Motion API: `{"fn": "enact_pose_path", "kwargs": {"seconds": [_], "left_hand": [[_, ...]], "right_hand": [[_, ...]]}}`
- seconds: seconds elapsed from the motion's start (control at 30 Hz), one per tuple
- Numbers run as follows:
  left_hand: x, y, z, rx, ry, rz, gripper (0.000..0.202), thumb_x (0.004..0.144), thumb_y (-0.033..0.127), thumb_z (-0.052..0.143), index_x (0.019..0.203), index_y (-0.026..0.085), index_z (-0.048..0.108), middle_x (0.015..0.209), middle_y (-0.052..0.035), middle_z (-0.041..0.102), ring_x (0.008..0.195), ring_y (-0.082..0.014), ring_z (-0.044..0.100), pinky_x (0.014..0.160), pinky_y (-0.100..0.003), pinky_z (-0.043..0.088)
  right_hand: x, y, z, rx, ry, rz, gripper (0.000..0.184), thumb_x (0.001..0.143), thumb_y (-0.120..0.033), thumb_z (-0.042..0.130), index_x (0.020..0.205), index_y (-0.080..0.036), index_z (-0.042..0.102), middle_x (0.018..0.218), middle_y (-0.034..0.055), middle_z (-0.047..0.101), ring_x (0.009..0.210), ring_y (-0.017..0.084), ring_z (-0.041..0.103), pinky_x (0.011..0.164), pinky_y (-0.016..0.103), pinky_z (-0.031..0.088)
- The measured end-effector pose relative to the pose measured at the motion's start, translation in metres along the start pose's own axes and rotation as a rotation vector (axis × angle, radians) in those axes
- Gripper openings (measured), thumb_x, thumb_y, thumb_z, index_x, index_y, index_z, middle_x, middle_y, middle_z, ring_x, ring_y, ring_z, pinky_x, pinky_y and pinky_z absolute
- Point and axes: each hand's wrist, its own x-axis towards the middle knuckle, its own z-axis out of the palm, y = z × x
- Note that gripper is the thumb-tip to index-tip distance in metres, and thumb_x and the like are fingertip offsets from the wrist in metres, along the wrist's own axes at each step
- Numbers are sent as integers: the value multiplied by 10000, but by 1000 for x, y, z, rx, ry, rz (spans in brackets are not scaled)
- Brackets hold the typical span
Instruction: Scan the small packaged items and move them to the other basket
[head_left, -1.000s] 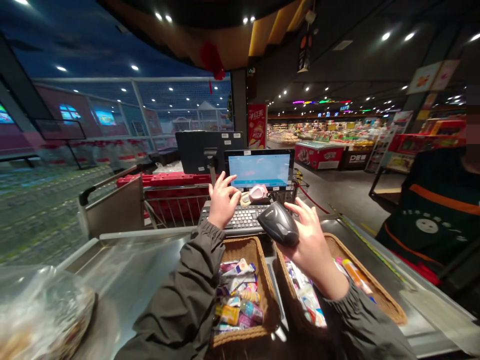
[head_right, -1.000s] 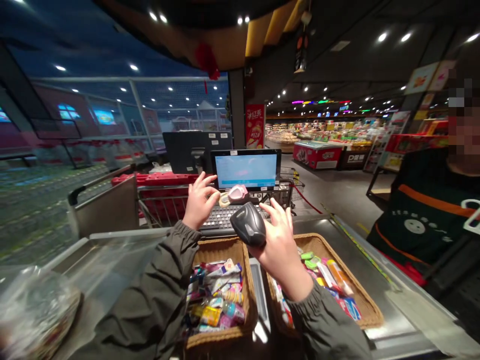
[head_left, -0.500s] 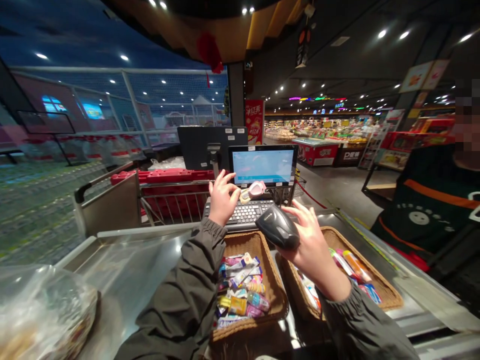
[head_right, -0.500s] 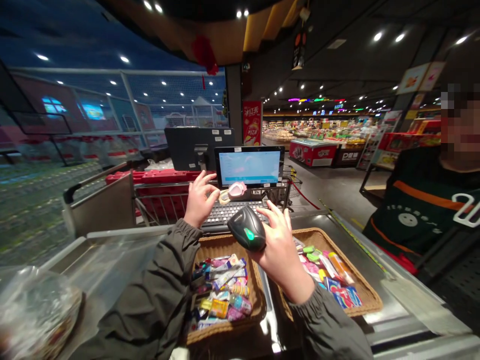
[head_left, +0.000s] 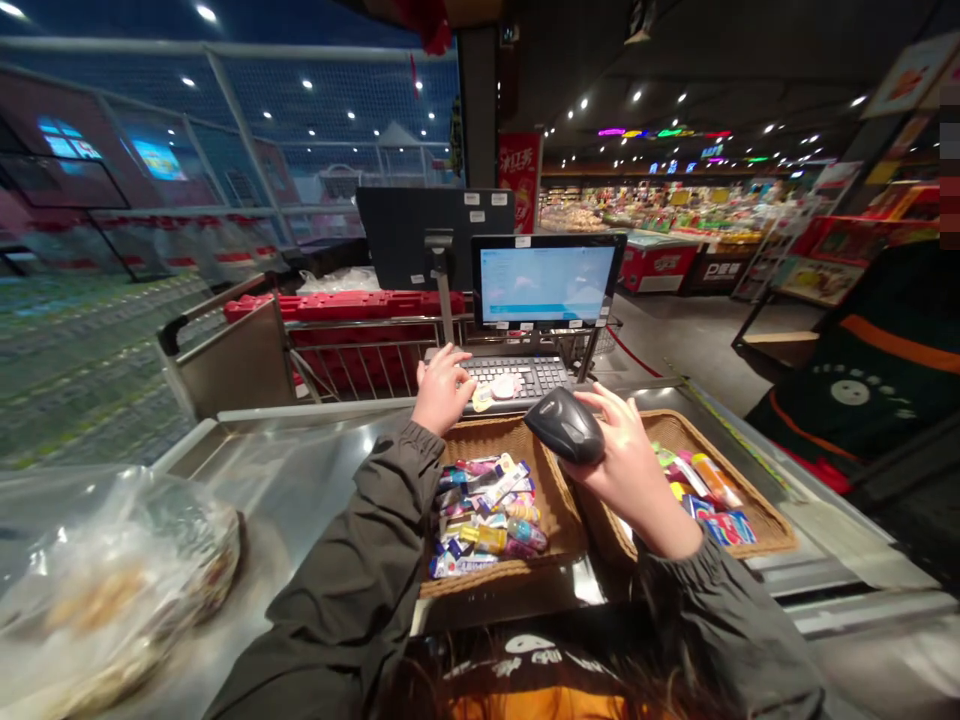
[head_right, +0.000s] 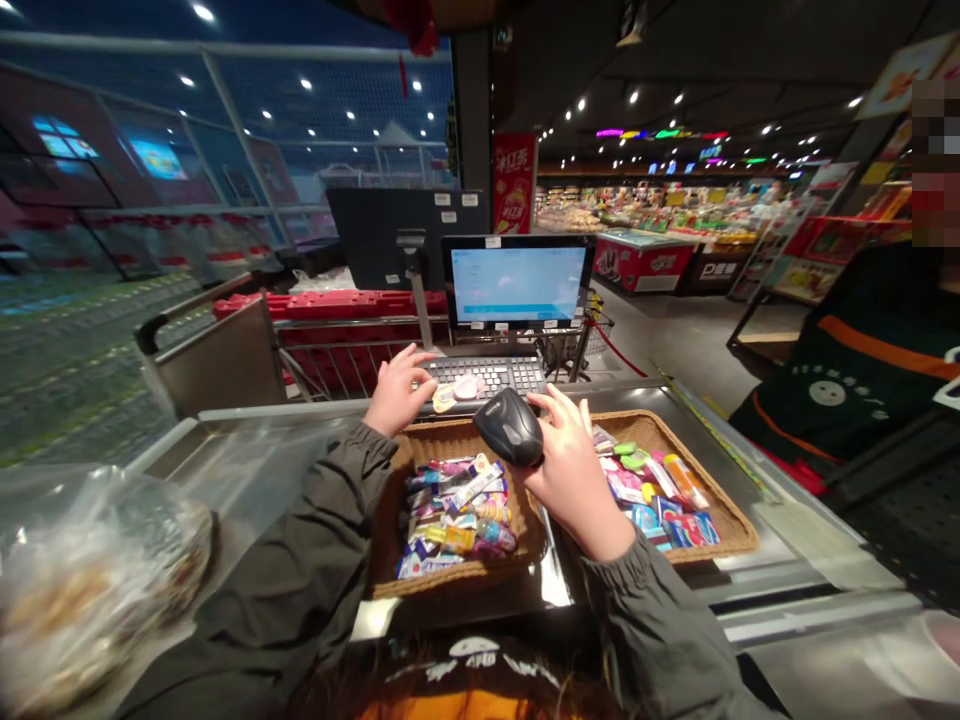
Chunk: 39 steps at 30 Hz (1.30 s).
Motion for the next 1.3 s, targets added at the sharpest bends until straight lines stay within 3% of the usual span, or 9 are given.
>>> {"fn": "enact_pose_path", "kwargs": {"seconds": [0.23, 0.37, 0.43, 0.53, 0.63, 0.83, 1.1, 1.3], "left_hand": [[-56, -63, 27, 99, -438, -84, 212, 810, 225, 523, 657, 202, 667, 1329, -44, 640, 1425, -304, 365, 1124, -685, 188], [-86, -90, 43, 125, -668, -61, 129, 739, 204, 619, 629, 213, 686, 1222, -25, 706, 1356, -278, 470, 1135, -594, 272], [-95, -97, 50, 134, -724, -47, 77, 691, 193, 668, 627, 224, 697, 1209, -22, 714, 1341, -289, 491, 1130, -590, 289], [-99, -97, 53, 182, -698, -48, 165, 739, 195, 641, 846, 246, 755, 1409, -81, 579, 1421, -334, 378, 1138, -647, 214], [-88, -82, 48, 181, -623, 26, 265, 830, 241, 590, 1052, 253, 733, 1501, -111, 472, 1458, -329, 309, 1158, -629, 198], [-54, -23, 48, 86, -610, 232, 262, 878, 338, 599, 1102, 258, 709, 1514, -96, 458, 1465, -329, 297, 1170, -631, 196], [-24, 49, 109, 43, -700, 443, 225, 835, 349, 673, 1040, 269, 722, 1489, -90, 488, 1457, -345, 303, 1154, -671, 184], [-11, 102, 161, 73, -835, 522, 270, 833, 337, 685, 1086, 247, 713, 1494, -114, 478, 1460, -352, 294, 1150, -683, 186]], "right_hand": [[-14, -10, 27, 81, -199, -6, 381, 728, -249, 651, 1104, -193, 666, 1327, 151, 587, 1370, 399, 409, 1088, 717, 267], [-16, -19, 37, 107, -250, -1, 363, 738, -253, 649, 1094, -193, 687, 1313, 163, 597, 1367, 401, 417, 1094, 723, 257], [-16, -21, 39, 114, -245, -3, 346, 748, -270, 653, 1085, -205, 695, 1304, 159, 603, 1364, 400, 422, 1088, 724, 265], [-17, -18, 37, 105, -224, 8, 364, 753, -281, 652, 1108, -209, 685, 1313, 158, 598, 1361, 397, 424, 1080, 725, 272], [-20, -7, 30, 61, -168, 39, 376, 750, -278, 650, 1117, -197, 673, 1319, 159, 592, 1358, 385, 425, 1094, 692, 289], [-39, 30, -3, -80, 4, 155, 384, 787, -361, 646, 1125, -179, 653, 1274, 164, 606, 1317, 382, 459, 1073, 639, 354], [-75, 79, -60, -264, 276, 327, 443, 786, -420, 668, 1167, -201, 615, 1261, 150, 608, 1322, 382, 462, 1085, 617, 361], [-93, 108, -77, -292, 324, 371, 429, 797, -421, 662, 1162, -202, 614, 1272, 152, 600, 1332, 380, 455, 1100, 621, 343]]}}
